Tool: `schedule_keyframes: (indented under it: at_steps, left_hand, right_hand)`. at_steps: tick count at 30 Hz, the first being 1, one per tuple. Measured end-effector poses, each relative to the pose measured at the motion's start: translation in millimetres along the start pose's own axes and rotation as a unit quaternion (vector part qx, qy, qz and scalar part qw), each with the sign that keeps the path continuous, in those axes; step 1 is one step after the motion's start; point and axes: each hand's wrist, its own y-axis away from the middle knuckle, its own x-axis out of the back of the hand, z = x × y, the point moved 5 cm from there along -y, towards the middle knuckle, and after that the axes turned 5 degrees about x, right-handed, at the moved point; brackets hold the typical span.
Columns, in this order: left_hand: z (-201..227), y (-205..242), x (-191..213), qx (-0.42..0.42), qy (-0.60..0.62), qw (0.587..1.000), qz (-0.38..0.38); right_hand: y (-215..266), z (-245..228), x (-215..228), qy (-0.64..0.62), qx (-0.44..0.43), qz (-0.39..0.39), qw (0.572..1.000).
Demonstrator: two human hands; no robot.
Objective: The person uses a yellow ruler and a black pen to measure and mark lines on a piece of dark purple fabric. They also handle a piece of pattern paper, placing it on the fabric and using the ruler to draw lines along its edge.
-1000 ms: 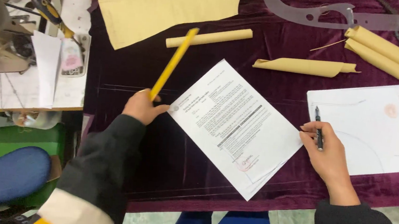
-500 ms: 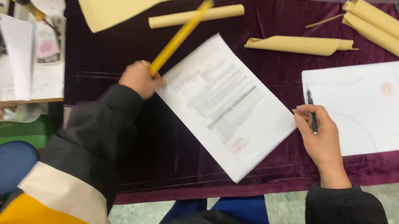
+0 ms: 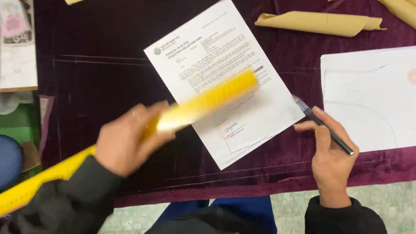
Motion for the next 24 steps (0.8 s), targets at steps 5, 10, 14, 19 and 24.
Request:
schedule_keyframes:
  at_steps: [5,10,14,19,24]
  left_hand:
    - [0.7,47.4,-55.2,-0.057,-0.038,0.998,-0.004]
    - [5.6,58.8,-69.9,-0.084,-0.043,0.995,0.026]
    - [7.3,59.5,-75.7,-0.076,-0.051,0.996,0.016]
    - [6.9,58.4,-77.2,-0.063,-0.045,0.997,0.023]
    - [11.3,53.1,-63.8,-0.013,0.033,0.999,0.011]
  right_hand:
    - [14.3,22.6,-3.1,-0.049,0.011,-0.017,0.999]
    - [21.2,29.8,-8.4,-0.063,0.005,-0.021,0.998]
    - [23.8,31.5,-11.9,-0.059,-0.003,-0.007,0.998]
    - [29.7,40.2,-15.4,-0.060,-0.020,0.003,0.998]
    - [29.3,48.2,-17.2,-0.101,0.011,0.001,0.995]
